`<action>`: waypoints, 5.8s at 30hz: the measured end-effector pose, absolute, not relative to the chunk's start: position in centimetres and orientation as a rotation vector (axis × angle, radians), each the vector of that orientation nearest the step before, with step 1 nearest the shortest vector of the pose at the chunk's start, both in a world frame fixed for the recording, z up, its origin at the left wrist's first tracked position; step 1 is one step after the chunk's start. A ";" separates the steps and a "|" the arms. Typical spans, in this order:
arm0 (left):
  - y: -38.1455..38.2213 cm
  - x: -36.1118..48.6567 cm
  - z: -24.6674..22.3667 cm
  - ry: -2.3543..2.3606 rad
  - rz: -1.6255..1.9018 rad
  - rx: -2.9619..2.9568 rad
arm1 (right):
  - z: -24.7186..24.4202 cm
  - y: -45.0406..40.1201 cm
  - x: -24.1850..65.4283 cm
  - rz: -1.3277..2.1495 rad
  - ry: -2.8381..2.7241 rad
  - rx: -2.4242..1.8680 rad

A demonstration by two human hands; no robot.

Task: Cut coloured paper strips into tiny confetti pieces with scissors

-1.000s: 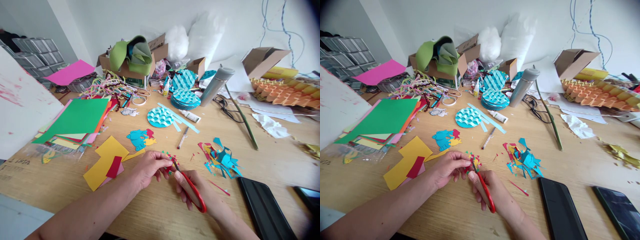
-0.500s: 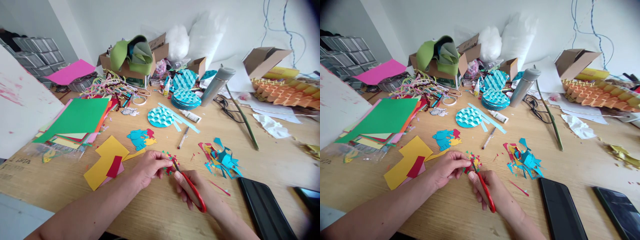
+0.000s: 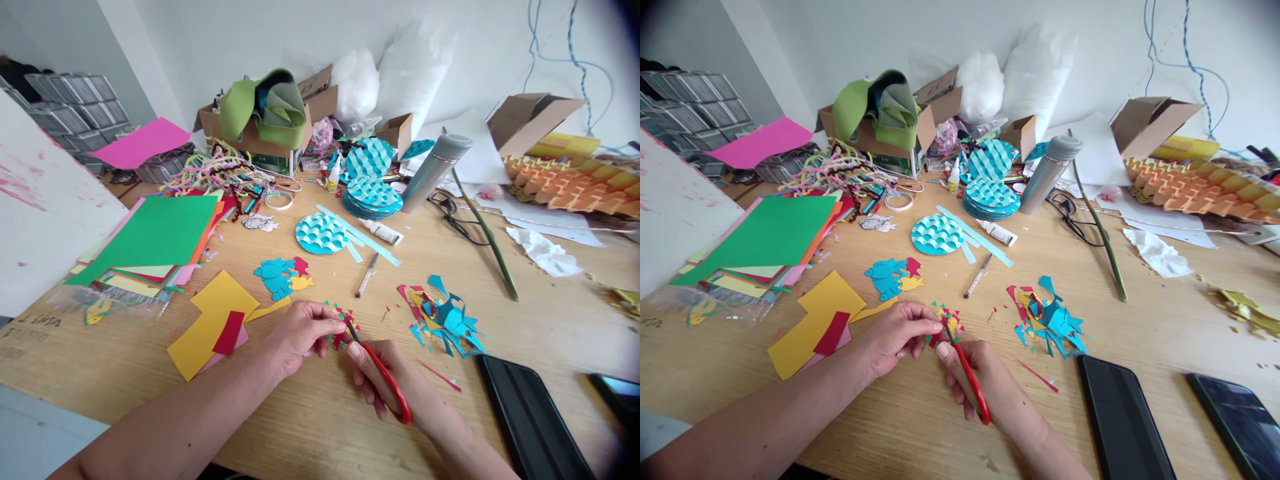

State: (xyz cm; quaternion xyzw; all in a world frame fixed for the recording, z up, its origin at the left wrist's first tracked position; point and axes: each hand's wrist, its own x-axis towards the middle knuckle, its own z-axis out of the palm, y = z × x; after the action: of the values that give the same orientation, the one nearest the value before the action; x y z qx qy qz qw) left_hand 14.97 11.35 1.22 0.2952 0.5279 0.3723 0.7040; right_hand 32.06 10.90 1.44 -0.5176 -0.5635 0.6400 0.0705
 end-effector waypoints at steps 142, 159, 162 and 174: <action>11.9 14.6 0.8 0.995 0.953 0.629 | 1.6 10.8 32.0 1.931 -1.736 -1.559; 11.8 14.8 1.0 1.025 0.953 0.618 | 1.0 10.7 32.1 1.955 -1.662 -1.605; 11.9 14.7 1.1 1.025 0.947 0.617 | 0.9 10.7 32.1 1.945 -1.657 -1.626; 11.8 14.5 0.7 1.079 0.959 0.670 | 1.4 11.0 31.7 1.912 -1.645 -1.622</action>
State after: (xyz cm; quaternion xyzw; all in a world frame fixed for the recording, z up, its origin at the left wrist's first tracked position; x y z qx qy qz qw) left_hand 14.54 11.80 0.71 0.3005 0.4845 0.4305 0.6997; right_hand 31.71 11.03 1.36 -0.5396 -0.5472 0.6359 0.0714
